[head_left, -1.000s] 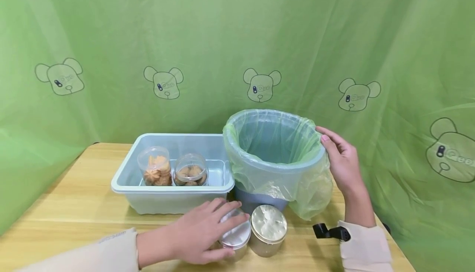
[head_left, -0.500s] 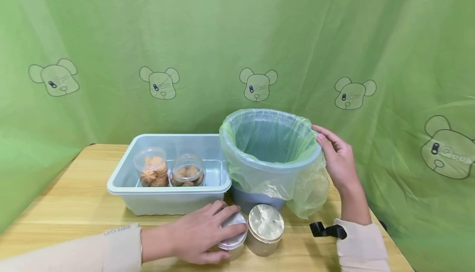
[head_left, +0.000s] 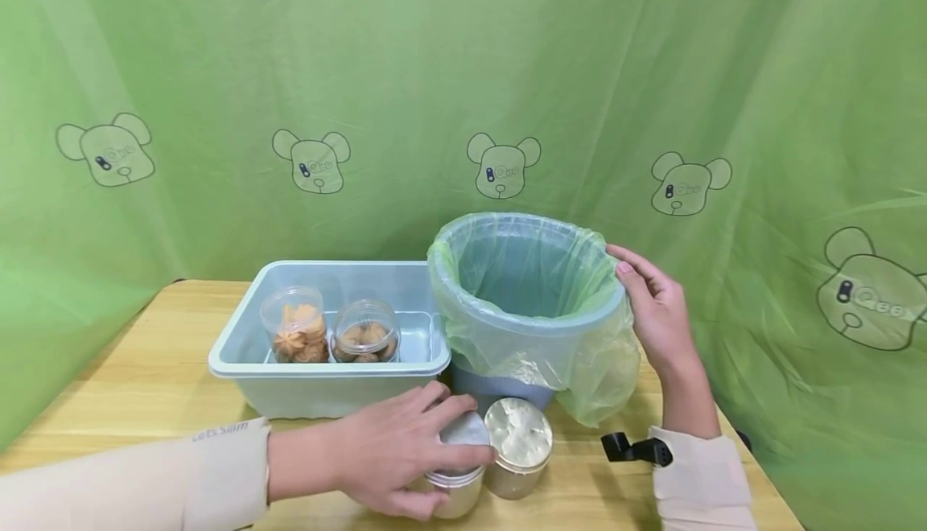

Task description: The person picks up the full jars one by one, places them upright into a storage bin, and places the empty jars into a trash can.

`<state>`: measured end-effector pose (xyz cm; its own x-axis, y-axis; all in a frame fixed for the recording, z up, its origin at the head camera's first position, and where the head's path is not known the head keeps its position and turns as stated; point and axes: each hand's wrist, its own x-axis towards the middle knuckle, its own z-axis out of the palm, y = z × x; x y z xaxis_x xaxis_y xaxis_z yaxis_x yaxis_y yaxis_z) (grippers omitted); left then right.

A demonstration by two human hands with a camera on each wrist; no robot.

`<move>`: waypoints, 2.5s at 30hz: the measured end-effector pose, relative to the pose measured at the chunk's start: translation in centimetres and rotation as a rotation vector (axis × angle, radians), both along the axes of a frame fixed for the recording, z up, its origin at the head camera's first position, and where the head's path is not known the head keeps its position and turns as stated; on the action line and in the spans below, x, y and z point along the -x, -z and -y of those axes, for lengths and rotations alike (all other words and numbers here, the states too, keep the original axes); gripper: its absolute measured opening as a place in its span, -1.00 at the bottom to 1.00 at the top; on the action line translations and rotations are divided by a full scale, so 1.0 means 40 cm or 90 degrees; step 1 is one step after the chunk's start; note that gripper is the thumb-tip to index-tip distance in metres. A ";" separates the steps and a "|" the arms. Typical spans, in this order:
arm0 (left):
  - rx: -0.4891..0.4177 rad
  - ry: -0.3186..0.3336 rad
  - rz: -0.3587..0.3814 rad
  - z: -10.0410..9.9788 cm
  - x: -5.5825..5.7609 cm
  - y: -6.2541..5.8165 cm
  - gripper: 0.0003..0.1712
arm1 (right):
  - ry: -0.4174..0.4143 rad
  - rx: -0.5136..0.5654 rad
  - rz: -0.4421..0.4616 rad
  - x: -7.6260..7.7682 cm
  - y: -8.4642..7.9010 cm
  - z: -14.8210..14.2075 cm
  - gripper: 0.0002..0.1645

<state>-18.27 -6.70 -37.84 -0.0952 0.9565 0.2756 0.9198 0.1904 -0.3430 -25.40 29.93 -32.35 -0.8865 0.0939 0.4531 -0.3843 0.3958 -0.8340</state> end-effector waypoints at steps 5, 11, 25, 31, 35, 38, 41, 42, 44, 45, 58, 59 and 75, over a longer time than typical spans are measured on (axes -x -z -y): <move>-0.008 0.023 -0.027 -0.001 -0.016 -0.039 -0.30 | 0.002 0.007 0.008 -0.001 -0.001 0.001 -0.42; -0.006 0.052 -0.065 0.000 -0.031 -0.107 -0.30 | -0.004 0.022 -0.018 0.003 0.002 0.004 -0.44; 0.026 0.094 -0.058 0.003 -0.008 -0.310 -0.27 | -0.004 0.009 -0.023 0.004 0.005 0.001 -0.43; 0.022 0.084 -0.032 0.000 0.018 -0.392 -0.27 | -0.001 0.000 -0.030 0.002 0.003 -0.002 -0.44; 0.009 0.076 -0.003 0.001 0.044 -0.444 -0.27 | 0.000 -0.009 -0.028 0.002 0.004 -0.002 -0.43; -0.010 0.082 0.015 -0.001 0.068 -0.478 -0.28 | 0.002 -0.005 -0.022 -0.001 0.004 -0.002 -0.43; -0.030 0.082 0.020 0.000 0.092 -0.503 -0.28 | 0.003 0.000 -0.018 -0.002 0.004 0.000 -0.42; -0.037 0.077 0.019 0.000 0.101 -0.509 -0.28 | 0.001 0.001 -0.017 -0.001 0.004 0.001 -0.42; -0.045 0.060 0.021 0.000 0.116 -0.518 -0.29 | -0.004 0.001 -0.019 0.001 0.003 0.003 -0.42; -0.047 0.049 0.021 -0.001 0.124 -0.521 -0.29 | -0.006 0.000 -0.021 0.002 0.003 0.003 -0.42; -0.028 -0.065 -0.002 -0.094 0.228 -0.493 -0.28 | -0.005 -0.007 -0.021 0.000 0.001 -0.005 -0.43; -0.022 -0.072 0.004 -0.104 0.234 -0.489 -0.28 | -0.006 -0.009 -0.021 0.000 0.000 -0.005 -0.43; 0.076 -0.182 0.071 -0.213 0.302 -0.417 -0.22 | -0.010 -0.005 -0.026 -0.005 -0.008 -0.002 -0.43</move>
<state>-30.34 1.82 -21.14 -0.3881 0.9115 0.1363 0.8679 0.4112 -0.2788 -25.21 30.01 -32.02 -0.8684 0.0770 0.4899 -0.4242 0.3961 -0.8143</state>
